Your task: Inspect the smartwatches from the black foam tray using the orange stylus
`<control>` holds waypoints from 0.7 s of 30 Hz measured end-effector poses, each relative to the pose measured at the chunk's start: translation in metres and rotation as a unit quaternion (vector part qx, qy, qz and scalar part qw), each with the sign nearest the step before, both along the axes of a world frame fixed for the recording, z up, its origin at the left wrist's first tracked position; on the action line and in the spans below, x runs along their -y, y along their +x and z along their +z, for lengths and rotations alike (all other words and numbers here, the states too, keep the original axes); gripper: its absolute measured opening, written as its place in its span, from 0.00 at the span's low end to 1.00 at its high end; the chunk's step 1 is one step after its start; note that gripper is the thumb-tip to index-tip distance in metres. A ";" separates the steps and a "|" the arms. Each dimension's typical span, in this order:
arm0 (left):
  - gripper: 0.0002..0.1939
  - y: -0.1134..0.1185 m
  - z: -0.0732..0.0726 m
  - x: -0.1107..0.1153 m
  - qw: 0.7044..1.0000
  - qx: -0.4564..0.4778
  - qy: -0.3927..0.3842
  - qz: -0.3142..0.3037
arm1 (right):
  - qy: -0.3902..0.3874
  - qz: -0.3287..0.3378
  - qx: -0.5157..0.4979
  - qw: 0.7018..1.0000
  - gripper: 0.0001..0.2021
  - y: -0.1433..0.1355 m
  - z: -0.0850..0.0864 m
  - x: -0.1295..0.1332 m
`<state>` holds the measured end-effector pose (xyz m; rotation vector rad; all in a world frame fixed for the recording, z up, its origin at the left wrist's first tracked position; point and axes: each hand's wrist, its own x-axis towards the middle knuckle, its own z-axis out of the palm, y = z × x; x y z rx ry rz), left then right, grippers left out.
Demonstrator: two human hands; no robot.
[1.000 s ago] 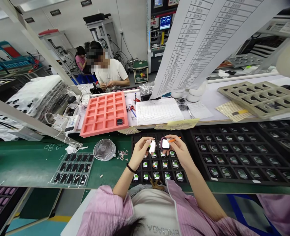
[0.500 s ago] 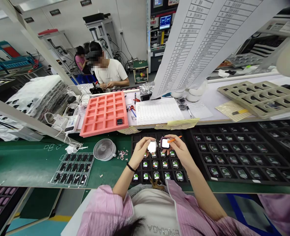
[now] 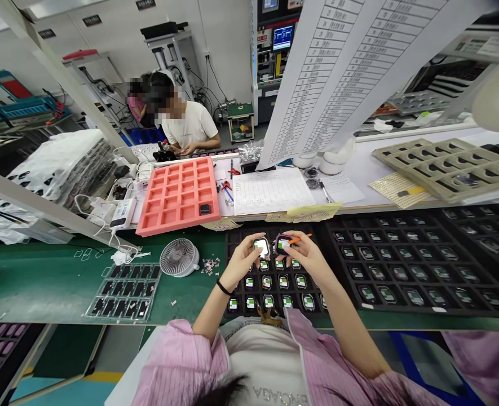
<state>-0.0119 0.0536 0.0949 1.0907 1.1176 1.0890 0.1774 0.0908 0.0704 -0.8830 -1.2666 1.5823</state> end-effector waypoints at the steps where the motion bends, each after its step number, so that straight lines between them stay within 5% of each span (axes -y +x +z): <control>1: 0.24 0.000 0.001 0.000 1.000 -0.006 -0.007 0.009 | -0.005 -0.006 0.000 1.000 0.16 -0.001 0.003 0.001; 8: 0.22 0.003 0.004 0.000 0.998 -0.015 -0.043 0.045 | -0.017 -0.023 -0.015 0.999 0.14 -0.006 0.012 0.006; 21: 0.24 0.005 0.000 -0.006 0.997 -0.023 -0.072 0.031 | -0.017 -0.018 -0.002 1.000 0.11 -0.002 0.002 0.000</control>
